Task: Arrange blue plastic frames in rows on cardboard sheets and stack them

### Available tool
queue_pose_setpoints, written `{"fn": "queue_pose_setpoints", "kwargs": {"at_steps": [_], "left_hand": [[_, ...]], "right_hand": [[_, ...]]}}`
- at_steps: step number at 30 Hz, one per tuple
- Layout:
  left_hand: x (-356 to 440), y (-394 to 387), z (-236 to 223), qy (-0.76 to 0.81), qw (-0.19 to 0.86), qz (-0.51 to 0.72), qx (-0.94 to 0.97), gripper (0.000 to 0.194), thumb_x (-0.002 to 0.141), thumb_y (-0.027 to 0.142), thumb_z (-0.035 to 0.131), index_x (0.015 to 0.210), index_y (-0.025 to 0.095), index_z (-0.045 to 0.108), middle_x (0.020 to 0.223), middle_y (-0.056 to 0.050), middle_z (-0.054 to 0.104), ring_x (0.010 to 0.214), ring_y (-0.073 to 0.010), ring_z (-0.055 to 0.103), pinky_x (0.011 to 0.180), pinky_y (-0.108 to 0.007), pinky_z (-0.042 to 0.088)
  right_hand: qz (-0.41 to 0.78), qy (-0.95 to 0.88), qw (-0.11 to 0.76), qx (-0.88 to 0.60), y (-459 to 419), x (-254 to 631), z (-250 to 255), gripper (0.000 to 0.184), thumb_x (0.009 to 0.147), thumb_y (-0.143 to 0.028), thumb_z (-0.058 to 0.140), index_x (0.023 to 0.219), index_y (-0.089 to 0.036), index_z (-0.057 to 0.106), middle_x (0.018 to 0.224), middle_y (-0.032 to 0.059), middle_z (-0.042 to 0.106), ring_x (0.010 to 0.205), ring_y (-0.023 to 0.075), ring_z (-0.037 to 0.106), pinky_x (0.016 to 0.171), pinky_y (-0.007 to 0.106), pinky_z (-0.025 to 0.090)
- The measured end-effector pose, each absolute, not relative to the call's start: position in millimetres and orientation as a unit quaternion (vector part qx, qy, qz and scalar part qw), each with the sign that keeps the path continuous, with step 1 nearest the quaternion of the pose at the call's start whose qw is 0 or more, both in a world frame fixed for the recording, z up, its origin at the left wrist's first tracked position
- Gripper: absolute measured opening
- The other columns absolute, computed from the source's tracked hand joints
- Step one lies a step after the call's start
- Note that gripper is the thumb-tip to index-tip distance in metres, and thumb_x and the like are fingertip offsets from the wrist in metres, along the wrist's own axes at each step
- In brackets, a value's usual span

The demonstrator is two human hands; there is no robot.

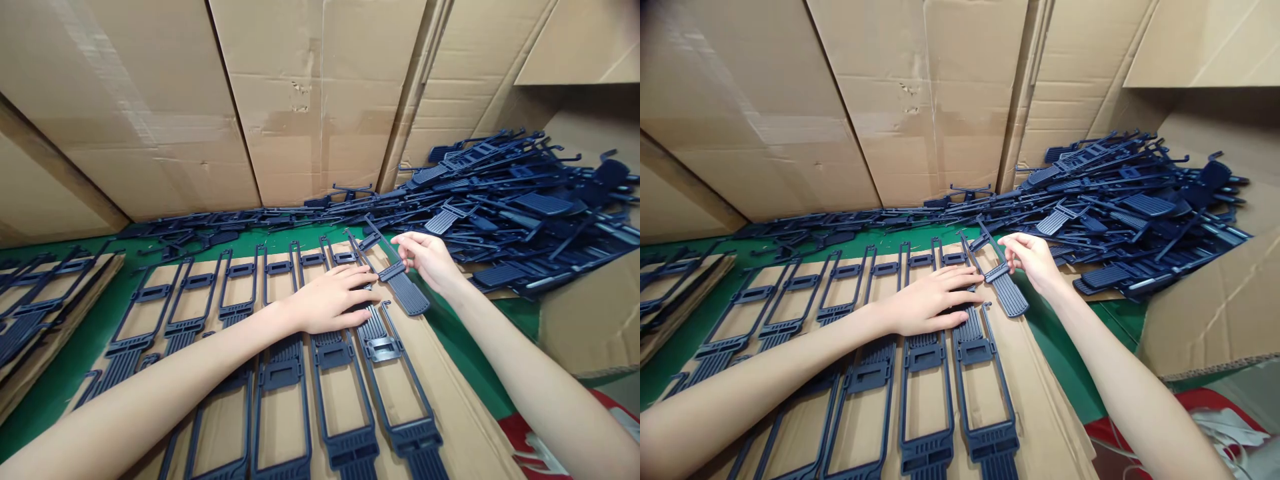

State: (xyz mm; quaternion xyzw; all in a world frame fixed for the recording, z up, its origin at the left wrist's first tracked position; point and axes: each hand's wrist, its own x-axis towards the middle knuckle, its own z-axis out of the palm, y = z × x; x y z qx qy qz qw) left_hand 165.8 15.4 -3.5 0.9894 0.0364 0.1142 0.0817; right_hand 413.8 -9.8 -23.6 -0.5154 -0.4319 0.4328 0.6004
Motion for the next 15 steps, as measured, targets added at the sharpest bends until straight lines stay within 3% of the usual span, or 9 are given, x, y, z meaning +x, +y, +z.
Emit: {"fn": "queue_pose_setpoints", "kwargs": {"at_steps": [4,7,11,13,15], "left_hand": [[166,15,-5,0.035,0.080,0.129,0.988,0.037,0.099,0.033,0.045,0.130,0.020,0.059,0.144,-0.013,0.050,0.141,-0.0291,0.037,0.118,-0.047,0.028],[167,15,-5,0.034,0.067,0.128,0.989,0.036,0.099,0.035,0.044,0.128,0.019,0.060,0.144,-0.012,0.050,0.141,-0.0278,0.036,0.118,-0.045,0.028],[167,14,-4,0.033,0.050,0.130,0.990,0.037,0.099,0.035,0.042,0.125,0.017,0.060,0.135,-0.013,0.056,0.138,-0.0272,0.040,0.118,-0.043,0.027],[167,13,-4,0.035,0.052,0.132,0.989,0.036,0.099,0.035,0.043,0.125,0.018,0.061,0.129,-0.012,0.059,0.133,-0.0274,0.044,0.117,-0.043,0.029],[167,13,-4,0.040,0.056,0.136,0.988,0.034,0.098,0.034,0.044,0.124,0.019,0.061,0.125,-0.012,0.060,0.129,-0.0274,0.048,0.116,-0.043,0.031]], "right_hand": [[0.452,-0.448,0.599,-0.487,-14,406,-22,0.028,0.067,-0.042,0.081,0.081,-0.020,0.072,0.062,-0.0022,0.054,0.055,0.0094,0.051,0.048,0.021,0.047],[0.464,-0.470,0.595,-0.457,-19,397,-22,0.027,0.070,-0.041,0.079,0.088,-0.022,0.071,0.085,0.0028,0.064,0.070,0.0142,0.060,0.049,0.023,0.049],[0.367,-0.579,0.550,-0.476,-24,385,-26,0.019,0.081,-0.040,0.071,0.090,-0.023,0.069,0.093,0.0050,0.065,0.072,0.0173,0.062,0.051,0.028,0.052],[0.247,-0.664,0.511,-0.487,-24,383,-29,0.014,0.088,-0.036,0.064,0.091,-0.024,0.069,0.097,0.0054,0.065,0.082,0.0203,0.064,0.067,0.035,0.056],[0.144,-0.723,0.469,-0.487,-22,385,-31,0.013,0.091,-0.032,0.060,0.095,-0.026,0.071,0.104,0.0055,0.066,0.101,0.0248,0.062,0.090,0.044,0.051]]}}
